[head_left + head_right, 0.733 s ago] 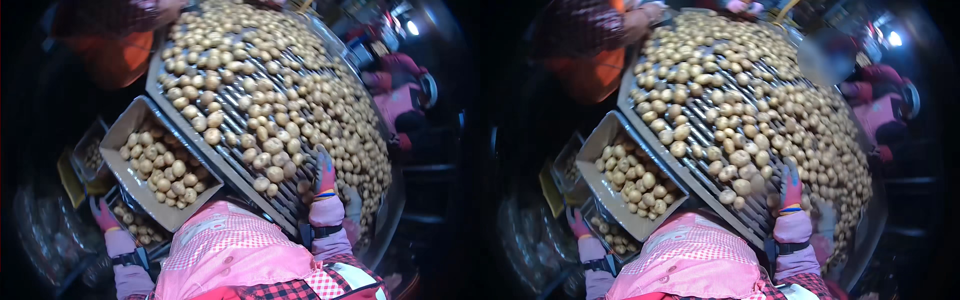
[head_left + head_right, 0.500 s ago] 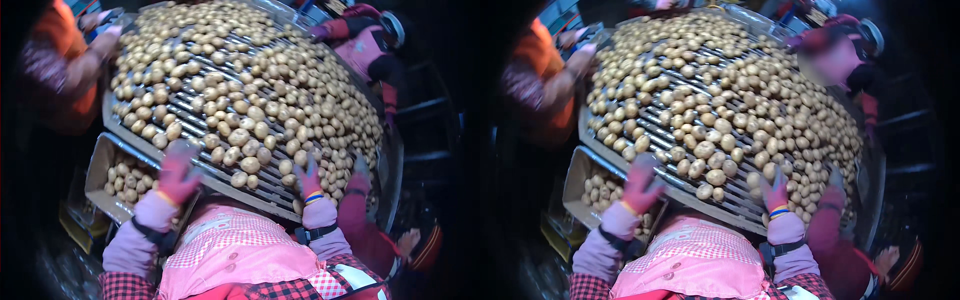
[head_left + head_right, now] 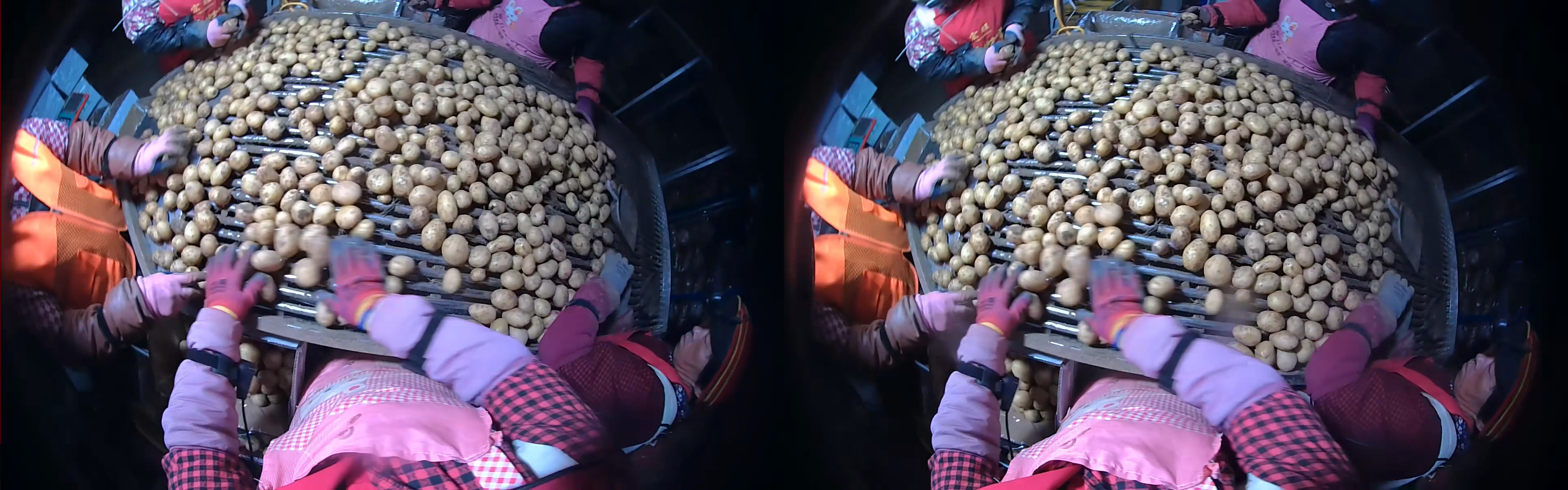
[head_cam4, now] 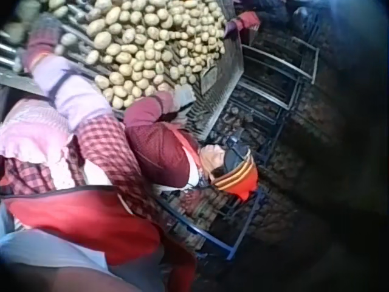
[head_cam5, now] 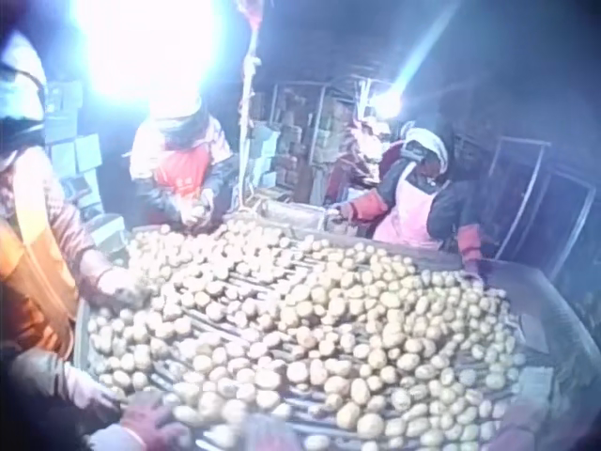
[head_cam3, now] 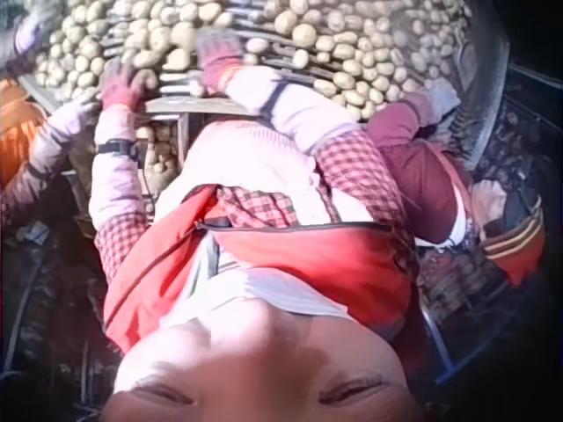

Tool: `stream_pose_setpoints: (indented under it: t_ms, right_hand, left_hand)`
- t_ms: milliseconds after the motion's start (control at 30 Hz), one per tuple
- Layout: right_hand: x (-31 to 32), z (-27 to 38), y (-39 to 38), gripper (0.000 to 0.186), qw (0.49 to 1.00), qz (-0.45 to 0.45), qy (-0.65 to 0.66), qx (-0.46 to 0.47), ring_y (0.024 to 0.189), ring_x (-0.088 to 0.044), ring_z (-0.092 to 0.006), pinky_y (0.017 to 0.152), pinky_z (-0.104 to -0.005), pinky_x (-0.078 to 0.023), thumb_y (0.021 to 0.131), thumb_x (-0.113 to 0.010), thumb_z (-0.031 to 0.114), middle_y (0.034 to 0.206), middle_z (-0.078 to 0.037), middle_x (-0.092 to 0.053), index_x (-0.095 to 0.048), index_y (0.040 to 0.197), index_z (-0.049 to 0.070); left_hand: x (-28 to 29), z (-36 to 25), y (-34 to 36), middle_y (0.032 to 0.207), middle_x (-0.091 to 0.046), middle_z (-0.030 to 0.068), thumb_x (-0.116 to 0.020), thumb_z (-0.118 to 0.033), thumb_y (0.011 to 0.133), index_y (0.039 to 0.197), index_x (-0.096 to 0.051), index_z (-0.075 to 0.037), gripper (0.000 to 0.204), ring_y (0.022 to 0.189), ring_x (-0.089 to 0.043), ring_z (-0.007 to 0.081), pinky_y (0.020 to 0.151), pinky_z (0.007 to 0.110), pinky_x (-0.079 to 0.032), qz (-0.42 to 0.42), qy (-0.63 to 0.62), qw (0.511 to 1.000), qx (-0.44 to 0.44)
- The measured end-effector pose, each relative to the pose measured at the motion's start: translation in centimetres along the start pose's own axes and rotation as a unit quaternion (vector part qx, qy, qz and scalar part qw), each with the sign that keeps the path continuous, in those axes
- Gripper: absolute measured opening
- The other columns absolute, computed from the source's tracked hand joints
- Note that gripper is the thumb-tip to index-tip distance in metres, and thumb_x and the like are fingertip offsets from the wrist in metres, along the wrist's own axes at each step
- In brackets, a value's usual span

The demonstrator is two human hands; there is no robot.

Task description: Sorting potatoes on a large sorting table and placing them into boxes.

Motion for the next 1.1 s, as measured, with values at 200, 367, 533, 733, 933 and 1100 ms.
stream_pose_setpoints:
  t_ms: [200, 367, 533, 733, 933, 1100]
  right_hand:
    - [3.9, 1.3, 2.4, 0.068, 0.958, -0.096, 0.143, 0.231, 0.137, -0.038, -0.0401, 0.113, -0.0472, -0.033, 0.085, -0.065, 0.044, 0.145, -0.024, -0.042, -0.045, 0.143, 0.012]
    - [9.2, -18.2, -3.7, 0.069, 0.905, -0.313, -0.125, -0.261, 0.122, -0.045, -0.0415, 0.101, -0.0536, -0.036, 0.08, -0.069, 0.044, 0.131, -0.026, -0.047, -0.049, 0.132, 0.004]
    - [4.2, -7.4, -3.2, 0.086, 0.991, -0.072, -0.018, -0.11, 0.142, -0.024, -0.0479, 0.116, -0.0594, -0.018, 0.083, -0.063, 0.058, 0.155, -0.032, -0.018, -0.036, 0.149, 0.01]
    - [11.3, -11.1, 2.2, 0.05, 0.946, -0.204, 0.251, -0.004, 0.116, -0.058, -0.0362, 0.101, -0.0428, -0.046, 0.089, -0.064, 0.023, 0.129, -0.02, -0.059, -0.054, 0.136, 0.008]
    - [7.8, -8.3, 12.6, 0.063, 0.999, 0.028, -0.003, -0.027, 0.121, -0.057, -0.0364, 0.101, -0.0456, -0.045, 0.083, -0.068, 0.042, 0.128, -0.019, -0.059, -0.049, 0.14, 0.024]
    - [11.2, -13.3, 16.4, 0.051, 0.967, -0.244, 0.062, 0.04, 0.111, -0.06, -0.0372, 0.094, -0.0454, -0.049, 0.086, -0.065, 0.035, 0.123, -0.019, -0.06, -0.056, 0.134, 0.018]
  left_hand:
    - [1.8, -0.1, -1.3, 0.146, -0.043, 0.024, -0.068, -0.025, 0.083, 0.145, -0.045, -0.012, 0.068, 0.134, -0.039, 0.0449, 0.112, 0.053, -0.03, -0.163, -0.02, 0.986, 0.033]
    - [-0.6, -11.6, -3.8, 0.153, -0.033, 0.0238, -0.068, -0.041, 0.082, 0.144, -0.047, -0.014, 0.071, 0.142, -0.026, 0.0479, 0.117, 0.057, -0.017, -0.023, -0.062, 0.995, -0.075]
    - [-0.2, -12.5, -1.6, 0.152, -0.041, 0.0101, -0.068, -0.043, 0.081, 0.143, -0.049, -0.02, 0.069, 0.139, -0.033, 0.043, 0.114, 0.055, -0.027, 0.033, -0.052, 0.989, -0.134]
    - [0.4, -11.6, -2.2, 0.145, -0.044, 0.0237, -0.07, -0.037, 0.082, 0.141, -0.048, -0.006, 0.07, 0.135, -0.039, 0.0444, 0.114, 0.05, -0.029, -0.043, -0.142, 0.988, -0.045]
    - [2.6, -13.5, -4.2, 0.129, -0.062, 0.0175, -0.068, -0.012, 0.086, 0.125, -0.063, -0.004, 0.041, 0.125, -0.055, 0.034, 0.108, 0.042, -0.041, 0.004, -0.359, 0.929, -0.083]
    - [2.1, -11.7, -7.4, 0.125, -0.066, 0.0158, -0.064, -0.011, 0.09, 0.123, -0.066, -0.003, 0.034, 0.12, -0.061, 0.026, 0.104, 0.036, -0.045, -0.037, -0.478, 0.872, 0.101]
Point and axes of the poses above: each hand's wrist, its own y-axis towards the middle knuckle, its own x-axis out of the back of the hand, z = x × y, the point moved 4 cm from there along y, towards the middle knuckle
